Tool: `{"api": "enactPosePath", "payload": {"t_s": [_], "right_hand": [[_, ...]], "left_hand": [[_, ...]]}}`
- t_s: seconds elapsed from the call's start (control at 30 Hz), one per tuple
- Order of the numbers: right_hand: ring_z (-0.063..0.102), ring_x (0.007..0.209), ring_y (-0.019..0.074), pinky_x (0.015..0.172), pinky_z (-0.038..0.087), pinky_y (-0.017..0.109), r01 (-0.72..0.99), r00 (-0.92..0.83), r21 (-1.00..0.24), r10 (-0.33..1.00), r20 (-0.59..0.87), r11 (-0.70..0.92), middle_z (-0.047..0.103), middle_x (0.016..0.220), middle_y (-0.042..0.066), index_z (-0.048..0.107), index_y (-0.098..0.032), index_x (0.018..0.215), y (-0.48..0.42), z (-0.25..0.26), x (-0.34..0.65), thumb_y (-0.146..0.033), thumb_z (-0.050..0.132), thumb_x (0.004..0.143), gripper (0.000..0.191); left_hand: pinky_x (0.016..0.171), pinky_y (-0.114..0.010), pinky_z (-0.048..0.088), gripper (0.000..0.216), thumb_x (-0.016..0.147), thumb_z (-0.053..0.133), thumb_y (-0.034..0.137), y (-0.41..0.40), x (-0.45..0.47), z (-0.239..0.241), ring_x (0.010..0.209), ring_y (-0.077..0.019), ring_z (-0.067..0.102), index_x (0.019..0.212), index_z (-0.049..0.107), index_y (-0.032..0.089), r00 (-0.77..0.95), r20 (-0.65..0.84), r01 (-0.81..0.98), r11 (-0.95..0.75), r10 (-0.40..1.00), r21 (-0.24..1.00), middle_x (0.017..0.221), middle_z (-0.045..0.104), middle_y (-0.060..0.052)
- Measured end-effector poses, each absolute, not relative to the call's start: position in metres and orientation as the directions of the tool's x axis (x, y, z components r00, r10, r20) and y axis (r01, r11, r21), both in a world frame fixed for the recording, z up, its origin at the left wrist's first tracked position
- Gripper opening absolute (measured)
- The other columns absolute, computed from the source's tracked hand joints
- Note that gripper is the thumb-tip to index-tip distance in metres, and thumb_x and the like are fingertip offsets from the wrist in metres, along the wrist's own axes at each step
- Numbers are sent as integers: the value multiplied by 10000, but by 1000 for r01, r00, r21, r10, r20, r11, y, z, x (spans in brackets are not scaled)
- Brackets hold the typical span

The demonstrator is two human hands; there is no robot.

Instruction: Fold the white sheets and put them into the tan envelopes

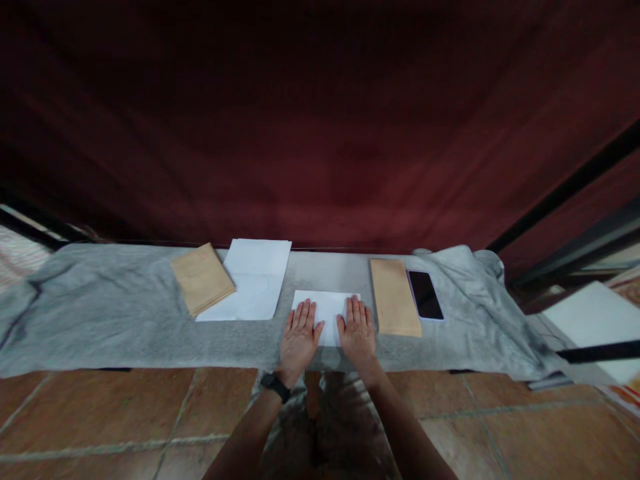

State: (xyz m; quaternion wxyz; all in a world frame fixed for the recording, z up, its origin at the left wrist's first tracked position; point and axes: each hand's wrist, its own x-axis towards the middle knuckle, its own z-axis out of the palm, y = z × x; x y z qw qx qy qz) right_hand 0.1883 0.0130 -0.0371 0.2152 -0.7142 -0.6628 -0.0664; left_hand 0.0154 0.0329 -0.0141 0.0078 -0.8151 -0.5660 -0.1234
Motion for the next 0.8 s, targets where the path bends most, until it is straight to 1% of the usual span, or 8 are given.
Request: {"api": "enactPosePath", "payload": {"t_s": [0.23,0.33,0.4,0.5,0.57,0.67,0.8], "right_hand": [[359,1444,274,1172,262,463,976,110,-215,921,374,-30,376,1557,203,351,-63,1513,13,-36,190,-319,376,1026,550],[368,1438,280,1166,273,464,974,115,-223,926,360,-35,384,1550,210,359,-59,1510,13,-35,189,-327,383,1024,555],[379,1431,288,1168,265,480,971,137,-231,927,350,-56,398,1541,210,376,-60,1501,14,-33,186,-331,379,1024,549],[392,1423,296,1180,228,514,963,169,-257,924,342,-81,424,1528,201,405,-65,1488,18,-30,176,-323,359,1027,530],[389,1426,287,1188,212,517,959,142,-278,931,335,-47,425,1534,173,428,-96,1481,21,-29,166,-317,351,1027,511],[379,1435,267,1195,212,496,957,57,-288,951,304,34,408,1554,126,458,-158,1472,25,-28,154,-336,359,1028,488],[382,1434,264,1198,211,488,961,16,-268,958,285,64,383,1571,105,458,-193,1475,27,-30,155,-361,375,1029,484]], "left_hand": [[1202,-472,283,596,1022,293,430,26,-3,-15,1473,-265,321,1514,381,107,262,246,944,-301,933,133,1577,352,-122],[1198,-476,291,589,1021,290,418,24,-7,-14,1469,-267,329,1523,367,119,257,257,944,-299,932,141,1572,364,-118],[1195,-483,296,586,1019,296,417,23,-8,-14,1467,-269,333,1528,362,134,255,261,943,-299,931,146,1570,369,-116],[1199,-489,285,593,1018,296,421,24,-8,-17,1469,-274,328,1525,364,121,251,261,945,-294,932,141,1567,372,-126],[1200,-489,280,596,1018,297,423,24,-8,-18,1470,-273,326,1522,367,112,246,262,948,-289,933,137,1562,380,-132],[1199,-484,282,592,1017,299,423,24,-8,-18,1467,-265,333,1520,372,119,248,260,949,-288,933,128,1555,394,-132],[1199,-481,281,596,1017,300,427,23,-8,-14,1467,-266,335,1514,380,107,255,248,949,-291,934,119,1556,390,-138]]}}
